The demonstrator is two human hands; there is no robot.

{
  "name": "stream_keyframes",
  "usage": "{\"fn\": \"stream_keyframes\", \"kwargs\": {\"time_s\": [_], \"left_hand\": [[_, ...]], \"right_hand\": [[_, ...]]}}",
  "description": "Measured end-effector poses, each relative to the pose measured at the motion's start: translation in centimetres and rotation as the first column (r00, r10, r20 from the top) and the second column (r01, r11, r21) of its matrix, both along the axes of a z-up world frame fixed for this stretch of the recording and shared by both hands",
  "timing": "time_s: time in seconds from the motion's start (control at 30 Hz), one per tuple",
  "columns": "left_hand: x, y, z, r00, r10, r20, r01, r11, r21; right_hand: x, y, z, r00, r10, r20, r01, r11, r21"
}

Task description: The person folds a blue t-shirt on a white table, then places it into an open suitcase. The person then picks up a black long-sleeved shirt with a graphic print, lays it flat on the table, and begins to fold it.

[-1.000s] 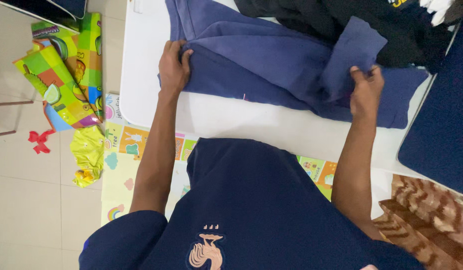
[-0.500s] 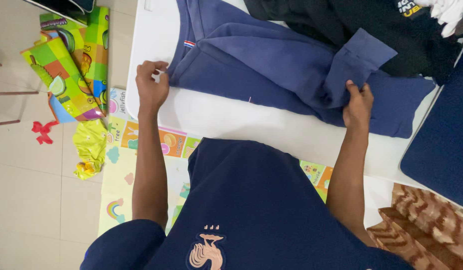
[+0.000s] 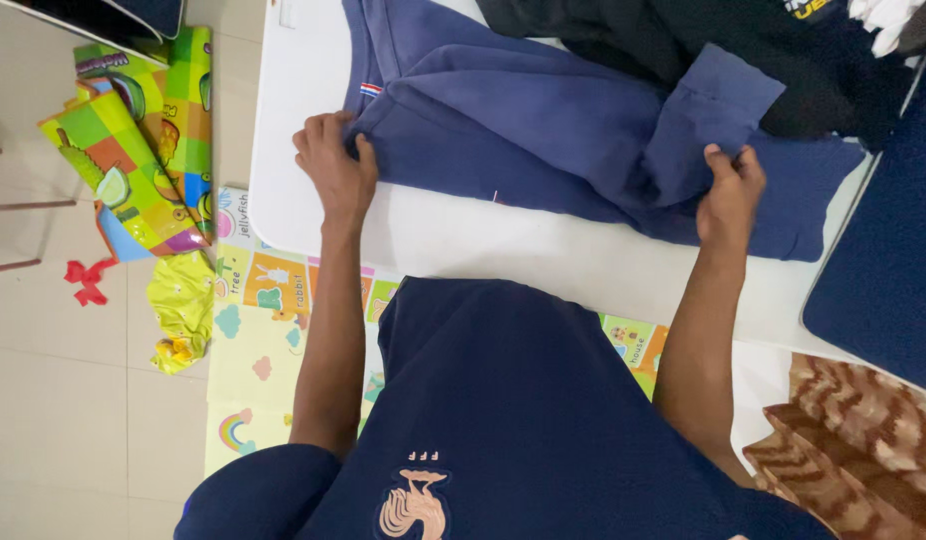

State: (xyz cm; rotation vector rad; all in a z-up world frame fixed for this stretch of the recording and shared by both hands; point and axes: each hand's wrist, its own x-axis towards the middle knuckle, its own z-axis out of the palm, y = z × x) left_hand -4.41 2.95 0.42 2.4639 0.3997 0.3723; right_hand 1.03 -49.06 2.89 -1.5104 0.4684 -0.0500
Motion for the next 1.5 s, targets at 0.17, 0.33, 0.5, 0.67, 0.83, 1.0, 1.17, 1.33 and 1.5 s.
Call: {"fn": "stream_keyframes", "kwargs": {"time_s": [0.17, 0.33, 0.5, 0.67, 0.83, 1.0, 1.17, 1.33, 1.5], "left_hand": [[3.7, -5.4, 1.6, 0.949, -0.266, 0.168, 0.263, 0.964, 0.042], [6.5, -6.1, 0.5, 0.939, -0.319, 0.129, 0.319, 0.948, 0.027], [6.4, -4.8, -0.7, 0.955, -0.242, 0.171, 0.241, 0.97, 0.031], [6.4, -4.8, 0.2, 0.905, -0.342, 0.251, 0.334, 0.939, 0.077], [7.0, -5.0, -0.1, 0.925, -0.298, 0.237, 0.302, 0.953, 0.018], [6.1, -5.4, -0.4, 0.966, -0.221, 0.136, 0.225, 0.974, -0.015], [5.5, -7.5, 1.9, 0.892, -0.389, 0.229, 0.377, 0.921, 0.095], [5.4, -9.5, 1.2, 0.761, -0.6, 0.248, 0.57, 0.8, 0.186], [5.4, -7.7, -0.1, 0.782, -0.541, 0.31, 0.532, 0.838, 0.121]], "right_hand": [[1.4, -0.7, 4.1, 0.972, 0.048, 0.228, -0.081, 0.988, 0.134], [0.5, -6.3, 4.6, 0.902, -0.07, 0.425, -0.136, 0.891, 0.434], [-2.6, -11.8, 3.7, 0.857, -0.366, 0.363, 0.044, 0.753, 0.656], [-4.4, -11.0, 3.7, 0.917, -0.336, 0.216, 0.183, 0.833, 0.521], [-6.5, -16.7, 1.0, 0.882, -0.378, 0.28, 0.235, 0.87, 0.433], [-9.5, -22.9, -2.3, 0.841, -0.456, 0.29, 0.292, 0.835, 0.466], [-9.8, -21.1, -4.7, 0.824, -0.564, -0.053, 0.535, 0.744, 0.401], [-9.8, -20.4, -5.1, 0.865, -0.502, -0.015, 0.46, 0.781, 0.423], [-9.3, -22.4, -3.1, 0.827, -0.504, 0.249, 0.286, 0.758, 0.586]]}}
